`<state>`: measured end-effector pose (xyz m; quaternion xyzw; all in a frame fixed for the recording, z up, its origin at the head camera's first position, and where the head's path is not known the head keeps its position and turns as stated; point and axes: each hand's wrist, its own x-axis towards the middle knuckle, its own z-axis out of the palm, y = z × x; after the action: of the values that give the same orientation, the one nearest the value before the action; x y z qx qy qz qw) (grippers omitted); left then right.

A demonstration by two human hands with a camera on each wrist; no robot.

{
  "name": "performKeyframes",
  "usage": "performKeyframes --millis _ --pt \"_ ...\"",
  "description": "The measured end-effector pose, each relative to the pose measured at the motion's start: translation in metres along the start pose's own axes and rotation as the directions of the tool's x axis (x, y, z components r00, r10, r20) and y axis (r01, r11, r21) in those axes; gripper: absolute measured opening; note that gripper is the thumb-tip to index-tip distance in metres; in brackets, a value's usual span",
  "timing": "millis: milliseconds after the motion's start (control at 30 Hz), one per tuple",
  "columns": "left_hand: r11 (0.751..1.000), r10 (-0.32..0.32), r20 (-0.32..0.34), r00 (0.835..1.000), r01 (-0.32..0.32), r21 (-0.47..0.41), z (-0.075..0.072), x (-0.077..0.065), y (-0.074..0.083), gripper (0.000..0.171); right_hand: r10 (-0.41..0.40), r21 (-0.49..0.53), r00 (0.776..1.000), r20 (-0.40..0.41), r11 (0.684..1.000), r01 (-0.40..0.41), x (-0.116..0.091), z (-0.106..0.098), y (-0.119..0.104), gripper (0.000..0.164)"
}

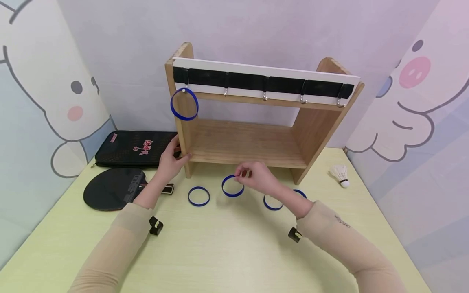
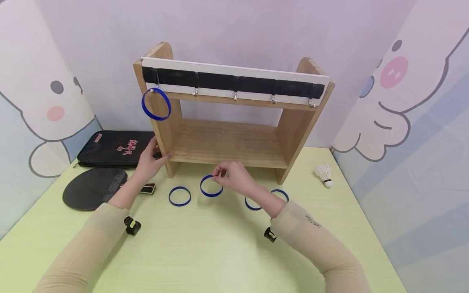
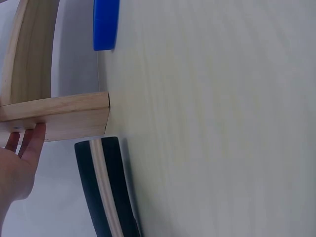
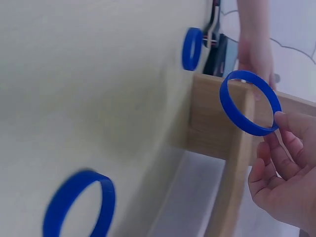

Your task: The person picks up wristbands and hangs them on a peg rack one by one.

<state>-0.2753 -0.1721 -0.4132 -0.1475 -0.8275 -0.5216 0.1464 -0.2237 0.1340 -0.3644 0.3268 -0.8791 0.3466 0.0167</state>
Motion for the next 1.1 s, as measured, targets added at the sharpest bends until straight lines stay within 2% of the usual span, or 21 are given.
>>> performKeyframes --millis 300,633,933,1100 --pt "1.000 -0.006 -0.006 1.000 0.006 0.020 0.001 0.001 0.001 0.074 -0.022 0.011 0.998 -0.063 1.000 0.023 0.005 -0.032 -0.024 0.006" --pt "1.000 -0.003 -0.007 1.000 0.003 0.023 0.000 0.000 -0.001 0.075 -0.066 0.035 0.982 -0.175 0.997 0.074 0.012 -0.070 -0.063 0.007" --pt "0.999 -0.005 -0.008 1.000 0.005 0.035 0.001 0.000 0.001 0.075 -0.176 0.020 0.952 -0.251 0.982 0.187 0.025 -0.106 -0.106 0.010" --pt "0.999 0.004 -0.012 1.000 -0.003 0.041 0.000 -0.001 0.001 0.075 -0.251 -0.025 0.917 -0.309 0.966 0.256 0.037 -0.124 -0.125 0.012"
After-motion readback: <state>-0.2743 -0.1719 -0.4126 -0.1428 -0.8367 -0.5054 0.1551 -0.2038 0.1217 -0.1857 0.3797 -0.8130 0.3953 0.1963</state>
